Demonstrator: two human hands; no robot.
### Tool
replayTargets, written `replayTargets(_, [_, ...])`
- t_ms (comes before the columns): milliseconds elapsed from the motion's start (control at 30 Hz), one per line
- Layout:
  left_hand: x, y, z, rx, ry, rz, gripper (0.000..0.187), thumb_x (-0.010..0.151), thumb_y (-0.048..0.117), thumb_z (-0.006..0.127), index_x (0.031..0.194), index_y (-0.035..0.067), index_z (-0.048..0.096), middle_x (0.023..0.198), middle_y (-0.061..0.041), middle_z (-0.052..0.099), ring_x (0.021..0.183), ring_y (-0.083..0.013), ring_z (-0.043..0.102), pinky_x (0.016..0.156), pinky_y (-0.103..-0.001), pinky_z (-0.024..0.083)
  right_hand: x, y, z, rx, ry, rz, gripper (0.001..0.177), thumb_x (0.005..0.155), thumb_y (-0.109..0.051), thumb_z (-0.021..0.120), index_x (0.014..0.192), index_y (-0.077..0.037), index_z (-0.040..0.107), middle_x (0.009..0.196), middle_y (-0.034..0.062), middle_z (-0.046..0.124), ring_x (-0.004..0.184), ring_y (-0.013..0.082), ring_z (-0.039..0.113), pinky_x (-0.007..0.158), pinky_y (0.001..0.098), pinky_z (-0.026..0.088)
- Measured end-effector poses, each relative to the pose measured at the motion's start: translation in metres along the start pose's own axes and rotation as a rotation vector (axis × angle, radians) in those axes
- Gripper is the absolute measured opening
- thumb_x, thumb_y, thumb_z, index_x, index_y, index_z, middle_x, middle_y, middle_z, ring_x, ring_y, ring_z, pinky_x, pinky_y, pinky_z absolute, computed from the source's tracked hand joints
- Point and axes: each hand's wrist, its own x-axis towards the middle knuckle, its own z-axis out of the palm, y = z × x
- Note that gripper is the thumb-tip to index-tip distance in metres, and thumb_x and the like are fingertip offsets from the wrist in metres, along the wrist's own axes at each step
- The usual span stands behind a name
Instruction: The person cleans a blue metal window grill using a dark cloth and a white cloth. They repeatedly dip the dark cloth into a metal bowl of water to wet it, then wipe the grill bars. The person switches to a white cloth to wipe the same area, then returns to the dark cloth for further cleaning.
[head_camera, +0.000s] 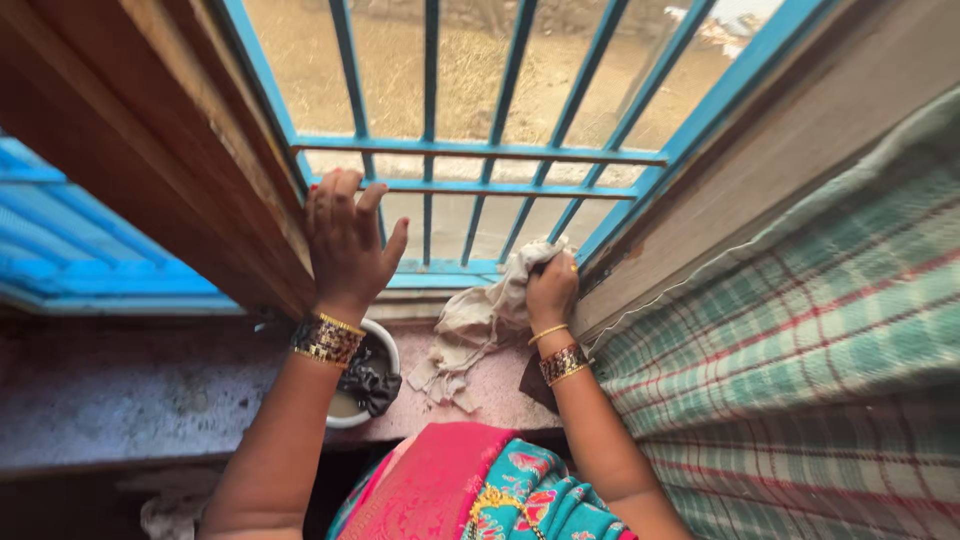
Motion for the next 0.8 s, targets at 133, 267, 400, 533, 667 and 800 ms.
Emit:
replayTargets(133, [0.004,0.002,-0.001,0.006,0.003,0.008,0.051,0.094,0.029,0.073,0.137,0.018,0.047,0.14,-0.013,0.048,0.141,-0.036,0.044,0.121,-0.056,0.032,0.005,-0.004,-0.016,-0.064,-0.05,-0.033,0.014,0.078,-0.005,0.065,0.087,0.003,0.059,0.09,0.0258,0.065,0.09,0.0456,0.062,0.083,0.0527,0.049])
replayTargets(267, [0.008,-0.004,0.001,0.032,0.005,0.05,0.053,0.094,0.027,0.072,0.14,0.018,0.047,0.142,-0.013,0.049,0.141,-0.0354,0.045,0.12,-0.055,0.033,0.005,-0.005,-0.016,-0.082,-0.083,-0.014,0.007,0.083,-0.002,0.061,0.088,0.002,0.058,0.091,0.0243,0.066,0.089,0.0446,0.063,0.082,0.0517,0.051])
replayTargets(400, [0.014,-0.012,0.01,0.045,0.005,0.069,0.052,0.094,0.028,0.072,0.139,0.019,0.048,0.14,-0.013,0.051,0.139,-0.0351,0.048,0.118,-0.055,0.034,0.01,-0.007,-0.015,-0.129,-0.126,-0.03,0.012,0.08,-0.003,0.061,0.091,0.003,0.058,0.09,0.025,0.065,0.087,0.0448,0.063,0.079,0.0519,0.051])
replayTargets(533, [0.021,-0.02,0.024,0.057,0.038,0.063,0.05,0.095,0.029,0.072,0.137,0.018,0.048,0.138,-0.013,0.052,0.136,-0.0346,0.05,0.116,-0.054,0.034,0.013,-0.019,-0.018,-0.228,-0.152,-0.111,0.011,0.077,-0.003,0.061,0.087,0.002,0.057,0.091,0.0245,0.064,0.086,0.0441,0.063,0.078,0.0519,0.051])
replayTargets(667, [0.025,-0.032,0.042,0.064,0.054,0.059,0.047,0.095,0.029,0.073,0.134,0.018,0.048,0.136,-0.011,0.053,0.134,-0.0333,0.051,0.114,-0.054,0.035,0.016,-0.027,-0.015,-0.308,-0.054,-0.263,0.008,0.082,-0.003,0.06,0.088,0.001,0.057,0.092,0.0228,0.063,0.089,0.0418,0.064,0.078,0.049,0.052])
replayTargets(800, [0.028,-0.042,0.056,0.059,0.047,0.069,0.046,0.097,0.029,0.073,0.134,0.018,0.048,0.136,-0.012,0.054,0.133,-0.0336,0.052,0.113,-0.053,0.036,0.025,-0.028,-0.015,-0.276,-0.133,-0.21,0.003,0.083,-0.004,0.06,0.083,-0.003,0.058,0.083,0.0178,0.063,0.081,0.0383,0.064,0.071,0.0473,0.052])
